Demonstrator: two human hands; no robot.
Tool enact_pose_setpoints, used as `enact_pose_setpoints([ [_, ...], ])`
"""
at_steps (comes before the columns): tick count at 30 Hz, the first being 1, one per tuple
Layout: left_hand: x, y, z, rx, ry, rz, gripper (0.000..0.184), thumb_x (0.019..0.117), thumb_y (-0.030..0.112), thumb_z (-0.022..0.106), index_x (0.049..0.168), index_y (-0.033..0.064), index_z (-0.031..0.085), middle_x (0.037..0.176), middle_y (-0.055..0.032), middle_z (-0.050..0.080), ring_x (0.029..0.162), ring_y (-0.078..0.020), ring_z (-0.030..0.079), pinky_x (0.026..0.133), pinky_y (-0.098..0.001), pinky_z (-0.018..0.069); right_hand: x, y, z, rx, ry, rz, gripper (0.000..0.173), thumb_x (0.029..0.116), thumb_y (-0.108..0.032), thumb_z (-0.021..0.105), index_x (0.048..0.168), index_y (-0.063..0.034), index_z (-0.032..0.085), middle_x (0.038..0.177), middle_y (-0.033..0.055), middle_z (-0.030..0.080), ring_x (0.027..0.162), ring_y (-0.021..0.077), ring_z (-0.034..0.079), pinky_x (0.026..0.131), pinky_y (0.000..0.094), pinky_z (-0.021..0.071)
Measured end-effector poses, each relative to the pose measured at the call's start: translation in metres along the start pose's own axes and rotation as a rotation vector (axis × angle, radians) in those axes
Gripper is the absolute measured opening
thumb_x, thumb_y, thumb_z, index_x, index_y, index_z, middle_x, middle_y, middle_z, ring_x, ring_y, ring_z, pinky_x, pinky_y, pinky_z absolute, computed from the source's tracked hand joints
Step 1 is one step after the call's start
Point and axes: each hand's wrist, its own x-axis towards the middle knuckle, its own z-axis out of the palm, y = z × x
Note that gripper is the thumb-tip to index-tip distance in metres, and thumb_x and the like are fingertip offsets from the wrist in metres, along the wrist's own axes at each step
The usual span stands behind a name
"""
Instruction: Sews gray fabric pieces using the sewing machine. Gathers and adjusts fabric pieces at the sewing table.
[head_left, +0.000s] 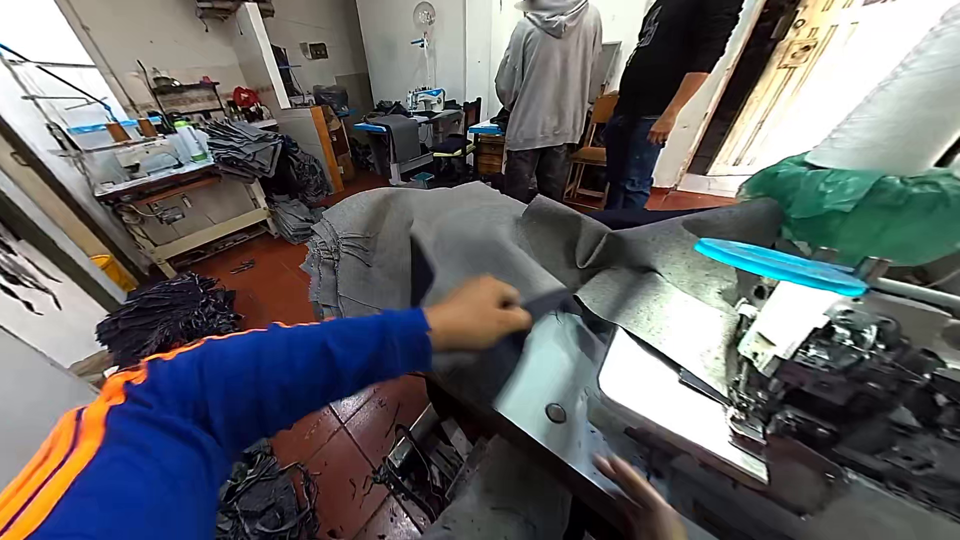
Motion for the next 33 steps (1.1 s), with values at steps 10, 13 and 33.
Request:
enact_pose_setpoints([
  [10, 0.032, -0.009, 0.156, 0.213, 0.195, 0.959, 0.036, 0.1056, 0.021, 0.051, 0.136, 0.0108, 0.067, 0.144, -0.005, 0.063, 0.14, -0.0208, 0.053, 0.119, -0.0405, 0.0394, 0.005, -0.002, 0.034, 0.331, 0.297, 0.39, 0.008, 0.0928, -0.001, 0.064, 0.099, 0.0038, 0.066, 0.086, -0.0027, 0.073, 0.084, -0.0037, 0.068, 0.081, 0.0201, 0.0583],
  [13, 0.02, -0.024, 0.16, 0.318, 0.365, 0.834, 0.046, 0.1071, 0.043, 0.043, 0.138, 0.0175, 0.066, 0.145, -0.0014, 0.063, 0.136, -0.0196, 0.057, 0.114, -0.0437, 0.0451, -0.024, -0.001, -0.041, 0.066, 0.105, 0.352, 0.024, 0.1025, -0.013, 0.055, 0.098, 0.0041, 0.071, 0.08, 0.0035, 0.071, 0.071, 0.0053, 0.067, 0.07, 0.026, 0.0566],
  [33, 0.089, 0.02, 0.148, 0.322, 0.234, 0.95, 0.031, 0.0939, 0.04, 0.065, 0.092, 0.0089, 0.072, 0.101, -0.0087, 0.071, 0.1, -0.0304, 0.069, 0.085, -0.0523, 0.0555, -0.116, -0.037, -0.296, -1.229, 0.257, 0.537, 0.018, 0.0791, 0.008, 0.074, 0.095, 0.0143, 0.066, 0.101, 0.0371, 0.063, 0.097, 0.0574, 0.063, 0.086, 0.0696, 0.0502],
])
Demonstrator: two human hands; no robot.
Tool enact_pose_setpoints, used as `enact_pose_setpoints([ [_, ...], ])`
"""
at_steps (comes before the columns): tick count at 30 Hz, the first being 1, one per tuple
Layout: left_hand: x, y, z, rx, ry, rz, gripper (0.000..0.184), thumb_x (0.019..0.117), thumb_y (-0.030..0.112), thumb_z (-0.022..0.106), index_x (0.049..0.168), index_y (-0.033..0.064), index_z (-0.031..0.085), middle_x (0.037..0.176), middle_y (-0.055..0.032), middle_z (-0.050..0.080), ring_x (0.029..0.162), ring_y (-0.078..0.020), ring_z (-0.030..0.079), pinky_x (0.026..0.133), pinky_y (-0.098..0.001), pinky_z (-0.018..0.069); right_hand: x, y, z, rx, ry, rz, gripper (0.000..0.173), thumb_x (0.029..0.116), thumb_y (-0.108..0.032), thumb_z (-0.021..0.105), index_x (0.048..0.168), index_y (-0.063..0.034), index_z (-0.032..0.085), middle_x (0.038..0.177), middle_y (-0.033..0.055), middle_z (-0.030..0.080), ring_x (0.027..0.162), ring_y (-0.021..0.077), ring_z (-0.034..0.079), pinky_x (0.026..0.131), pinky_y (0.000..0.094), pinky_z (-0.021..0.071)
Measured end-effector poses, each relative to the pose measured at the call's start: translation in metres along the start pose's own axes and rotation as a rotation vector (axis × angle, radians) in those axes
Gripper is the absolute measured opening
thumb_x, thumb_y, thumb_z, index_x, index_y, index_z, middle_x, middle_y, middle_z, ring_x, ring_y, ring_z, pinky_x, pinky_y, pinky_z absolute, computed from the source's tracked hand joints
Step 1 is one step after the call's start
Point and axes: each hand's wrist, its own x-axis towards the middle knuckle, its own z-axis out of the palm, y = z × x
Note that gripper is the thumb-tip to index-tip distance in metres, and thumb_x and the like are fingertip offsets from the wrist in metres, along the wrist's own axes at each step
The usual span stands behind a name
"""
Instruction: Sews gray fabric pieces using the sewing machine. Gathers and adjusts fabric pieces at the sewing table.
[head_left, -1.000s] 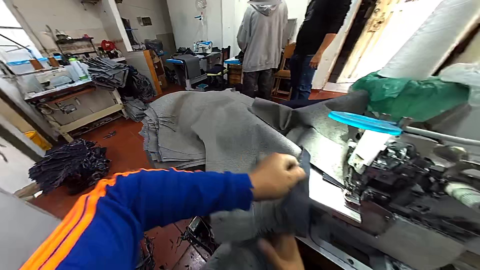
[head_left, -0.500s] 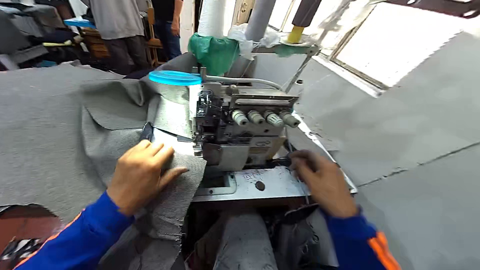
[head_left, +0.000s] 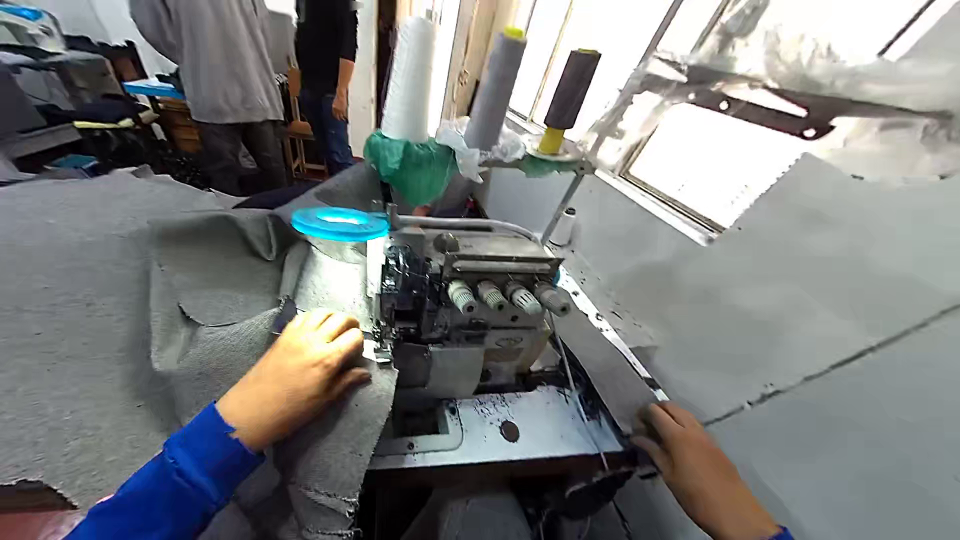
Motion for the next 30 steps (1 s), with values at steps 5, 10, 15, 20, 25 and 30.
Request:
enact_pose_setpoints([
  [5, 0.008, 0.013, -0.013, 0.011, 0.003, 0.056, 0.018, 0.0918, 0.024, 0.069, 0.085, 0.0073, 0.069, 0.085, -0.0076, 0.07, 0.088, -0.0273, 0.071, 0.081, -0.0478, 0.0565, 0.023, -0.026, -0.057, 0.006, 0.012, -0.09, 0.024, 0.0962, 0.001, 0.053, 0.114, 0.0163, 0.059, 0.109, 0.038, 0.063, 0.098, 0.0573, 0.064, 0.082, 0.0715, 0.05],
  [10, 0.002, -0.004, -0.039, -0.556, -0.037, -0.062, 0.02, 0.0893, 0.025, 0.076, 0.087, 0.0054, 0.074, 0.069, 0.0016, 0.066, 0.061, -0.0008, 0.058, 0.058, -0.0187, 0.0481, 0.023, -0.115, -0.057, -0.044, 0.546, -0.336, 0.023, 0.0955, -0.001, 0.056, 0.115, 0.0117, 0.06, 0.099, 0.0309, 0.069, 0.085, 0.0373, 0.071, 0.076, 0.0447, 0.0577],
  [15, -0.005, 0.029, -0.072, -0.573, 0.216, -0.011, 0.013, 0.0873, 0.019, 0.077, 0.083, 0.0067, 0.078, 0.076, 0.0047, 0.066, 0.074, 0.0016, 0.059, 0.068, -0.0139, 0.0488, 0.017, -0.243, 0.007, 0.908, 0.487, -0.369, 0.04, 0.0871, -0.005, 0.075, 0.121, -0.0143, 0.057, 0.11, -0.015, 0.07, 0.101, -0.0079, 0.065, 0.088, 0.0141, 0.0563],
  [20, -0.009, 0.034, -0.06, -0.712, 0.239, -0.087, 0.012, 0.0897, 0.011, 0.076, 0.086, 0.0002, 0.073, 0.106, -0.0067, 0.071, 0.098, -0.0057, 0.067, 0.085, -0.0196, 0.0573, 0.025, -0.332, 0.049, 1.612, 0.263, -0.164, 0.027, 0.0912, 0.013, 0.054, 0.116, 0.0011, 0.055, 0.097, -0.0041, 0.076, 0.089, 0.0025, 0.073, 0.081, 0.0205, 0.0615],
  [25, -0.014, 0.03, -0.071, -0.718, 0.176, -0.199, 0.009, 0.0886, 0.007, 0.076, 0.087, -0.0011, 0.072, 0.087, -0.0023, 0.073, 0.082, 0.0009, 0.067, 0.075, -0.0158, 0.0552, 0.03, -0.341, 0.053, 1.541, 0.241, -0.15, 0.027, 0.0908, 0.012, 0.052, 0.109, -0.0076, 0.046, 0.081, -0.0121, 0.07, 0.074, -0.0039, 0.068, 0.068, 0.0145, 0.058],
  [30, -0.012, 0.037, -0.076, -0.738, 0.208, -0.232, 0.009, 0.0817, -0.001, 0.08, 0.084, -0.0006, 0.071, 0.08, -0.0018, 0.073, 0.072, -0.001, 0.068, 0.067, -0.0162, 0.0573, 0.021, -0.332, 0.068, 1.513, 0.263, -0.252, 0.004, 0.0973, -0.008, 0.06, 0.1, -0.0107, 0.06, 0.085, -0.0139, 0.068, 0.077, -0.007, 0.065, 0.071, 0.0128, 0.0559],
])
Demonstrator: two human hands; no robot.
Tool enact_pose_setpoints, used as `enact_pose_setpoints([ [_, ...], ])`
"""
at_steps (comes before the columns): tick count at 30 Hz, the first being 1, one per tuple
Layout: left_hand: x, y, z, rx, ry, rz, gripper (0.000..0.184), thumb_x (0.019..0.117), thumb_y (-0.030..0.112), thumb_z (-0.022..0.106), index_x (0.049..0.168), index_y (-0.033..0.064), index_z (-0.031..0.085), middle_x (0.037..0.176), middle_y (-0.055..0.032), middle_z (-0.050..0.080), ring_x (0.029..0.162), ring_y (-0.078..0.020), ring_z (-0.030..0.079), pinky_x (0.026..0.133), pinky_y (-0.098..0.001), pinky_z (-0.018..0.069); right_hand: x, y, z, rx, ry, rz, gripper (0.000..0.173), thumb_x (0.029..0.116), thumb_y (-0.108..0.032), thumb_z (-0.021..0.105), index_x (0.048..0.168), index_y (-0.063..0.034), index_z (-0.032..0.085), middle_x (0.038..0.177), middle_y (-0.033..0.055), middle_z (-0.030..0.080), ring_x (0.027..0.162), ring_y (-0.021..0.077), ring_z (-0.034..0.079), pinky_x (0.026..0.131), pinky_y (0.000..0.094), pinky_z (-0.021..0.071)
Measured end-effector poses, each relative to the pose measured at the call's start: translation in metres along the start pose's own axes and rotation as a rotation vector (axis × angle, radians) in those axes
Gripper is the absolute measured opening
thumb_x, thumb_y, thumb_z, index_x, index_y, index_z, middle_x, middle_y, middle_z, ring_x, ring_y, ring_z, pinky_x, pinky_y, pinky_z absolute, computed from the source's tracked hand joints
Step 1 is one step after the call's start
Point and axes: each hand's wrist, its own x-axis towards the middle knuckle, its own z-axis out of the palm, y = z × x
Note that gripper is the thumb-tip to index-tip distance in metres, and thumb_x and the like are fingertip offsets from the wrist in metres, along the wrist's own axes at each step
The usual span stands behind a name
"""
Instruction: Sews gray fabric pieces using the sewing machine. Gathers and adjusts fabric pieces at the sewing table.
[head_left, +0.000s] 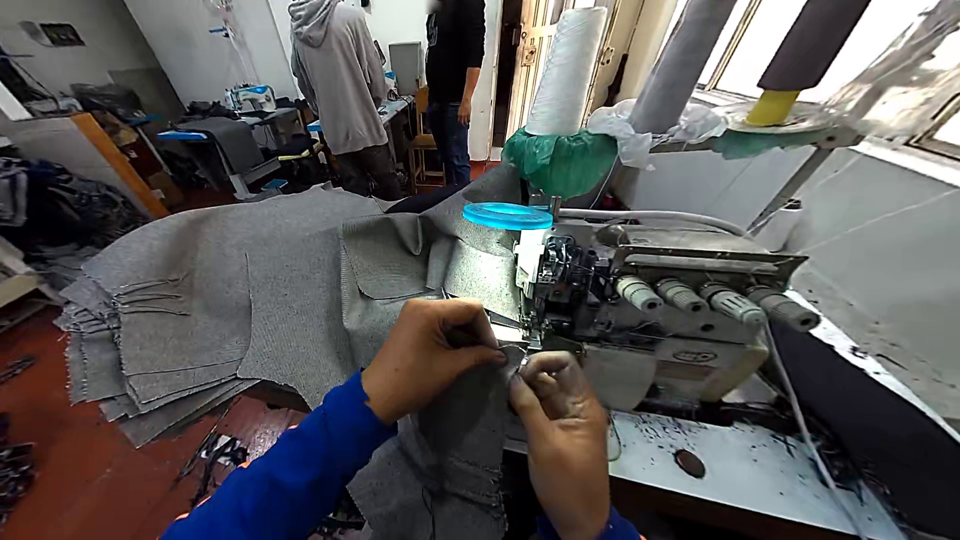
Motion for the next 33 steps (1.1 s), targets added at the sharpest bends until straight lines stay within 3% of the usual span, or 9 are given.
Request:
enact_pose_setpoints([
  [2, 0.003, 0.013, -0.002, 0.02, 0.028, 0.058, 0.01, 0.0808, -0.003, 0.08, 0.085, -0.0006, 0.071, 0.08, -0.0018, 0.072, 0.07, -0.0015, 0.067, 0.065, -0.0164, 0.0572, -0.023, 0.005, -0.002, -0.044, -0.21, 0.049, 0.029, 0.1024, -0.037, 0.058, 0.107, -0.0113, 0.07, 0.096, -0.0157, 0.073, 0.092, -0.0121, 0.065, 0.083, 0.0134, 0.0555],
  [6, 0.012, 0.007, 0.007, 0.27, -0.021, 0.046, 0.027, 0.0861, 0.003, 0.077, 0.112, 0.0072, 0.07, 0.078, 0.0038, 0.073, 0.066, -0.0027, 0.066, 0.063, -0.0216, 0.057, -0.067, 0.014, 0.008, -0.141, -0.303, 0.16, 0.021, 0.0937, -0.009, 0.062, 0.092, 0.01, 0.07, 0.083, 0.0081, 0.073, 0.082, -0.0038, 0.067, 0.08, 0.0168, 0.054],
  [9, 0.001, -0.051, 0.032, 0.423, 0.031, -0.048, 0.024, 0.0875, 0.009, 0.076, 0.112, 0.011, 0.075, 0.086, 0.0005, 0.072, 0.084, -0.0154, 0.067, 0.086, -0.043, 0.0517, -0.086, 0.024, 0.0, -0.201, -0.098, 0.285, 0.018, 0.0864, -0.008, 0.07, 0.073, 0.0043, 0.072, 0.062, 0.0017, 0.065, 0.062, -0.0042, 0.06, 0.064, 0.0166, 0.05],
  [11, -0.008, -0.064, 0.046, 0.577, 0.146, 0.06, 0.016, 0.0873, 0.016, 0.077, 0.102, 0.0119, 0.079, 0.101, -0.004, 0.073, 0.106, -0.0248, 0.065, 0.098, -0.0492, 0.0485, -0.091, 0.029, -0.011, -0.152, -0.102, 0.398, 0.013, 0.0882, -0.005, 0.07, 0.077, 0.0022, 0.073, 0.065, -0.0018, 0.068, 0.064, -0.0059, 0.062, 0.065, 0.0165, 0.0526],
  [14, -0.024, -0.046, 0.068, 0.861, 0.146, 0.211, 0.016, 0.0958, 0.021, 0.067, 0.091, 0.0113, 0.078, 0.09, -0.0053, 0.076, 0.093, -0.0246, 0.072, 0.09, -0.0454, 0.055, -0.102, 0.026, -0.021, -0.155, -0.206, 0.434, 0.013, 0.0893, -0.003, 0.067, 0.082, 0.0074, 0.072, 0.069, 0.0029, 0.07, 0.067, -0.0037, 0.064, 0.069, 0.019, 0.054],
  [16, -0.03, -0.027, 0.078, 0.942, 0.086, 0.196, 0.032, 0.1013, 0.033, 0.059, 0.103, 0.0073, 0.079, 0.097, -0.0066, 0.078, 0.093, -0.0225, 0.075, 0.088, -0.0414, 0.0576, -0.105, 0.025, -0.024, -0.162, -0.18, 0.379, 0.013, 0.0884, 0.001, 0.063, 0.085, 0.0097, 0.072, 0.071, 0.0037, 0.071, 0.07, -0.0042, 0.066, 0.072, 0.0187, 0.055],
  [19, -0.026, -0.019, 0.084, 0.973, 0.015, 0.105, 0.03, 0.1009, 0.026, 0.058, 0.113, 0.0047, 0.076, 0.11, -0.0095, 0.078, 0.106, -0.0245, 0.074, 0.093, -0.0403, 0.0587, -0.094, 0.019, -0.032, -0.04, -0.105, 0.359, 0.015, 0.0933, 0.004, 0.058, 0.09, 0.0038, 0.072, 0.082, -0.0064, 0.075, 0.082, -0.008, 0.068, 0.082, 0.0175, 0.0572],
  [25, -0.01, -0.005, 0.069, 0.723, -0.083, 0.002, 0.017, 0.0987, 0.008, 0.054, 0.103, 0.0029, 0.07, 0.095, -0.0075, 0.074, 0.101, -0.0212, 0.073, 0.093, -0.037, 0.0582, -0.059, 0.002, -0.039, 0.259, -0.014, 0.544, 0.035, 0.1062, -0.006, 0.044, 0.097, -0.0179, 0.075, 0.087, -0.0117, 0.077, 0.083, -0.0043, 0.071, 0.082, 0.0198, 0.0593],
  [33, -0.057, 0.009, 0.058, 0.8, -0.238, 0.316, 0.083, 0.0899, 0.075, 0.052, 0.128, 0.0018, 0.061, 0.13, -0.0164, 0.069, 0.129, -0.028, 0.063, 0.114, -0.0415, 0.0443, -0.03, 0.022, -0.054, 0.24, -0.225, 0.415, 0.031, 0.1071, -0.012, 0.045, 0.09, -0.0153, 0.071, 0.079, -0.0123, 0.072, 0.075, -0.0047, 0.068, 0.073, 0.0192, 0.0588],
])
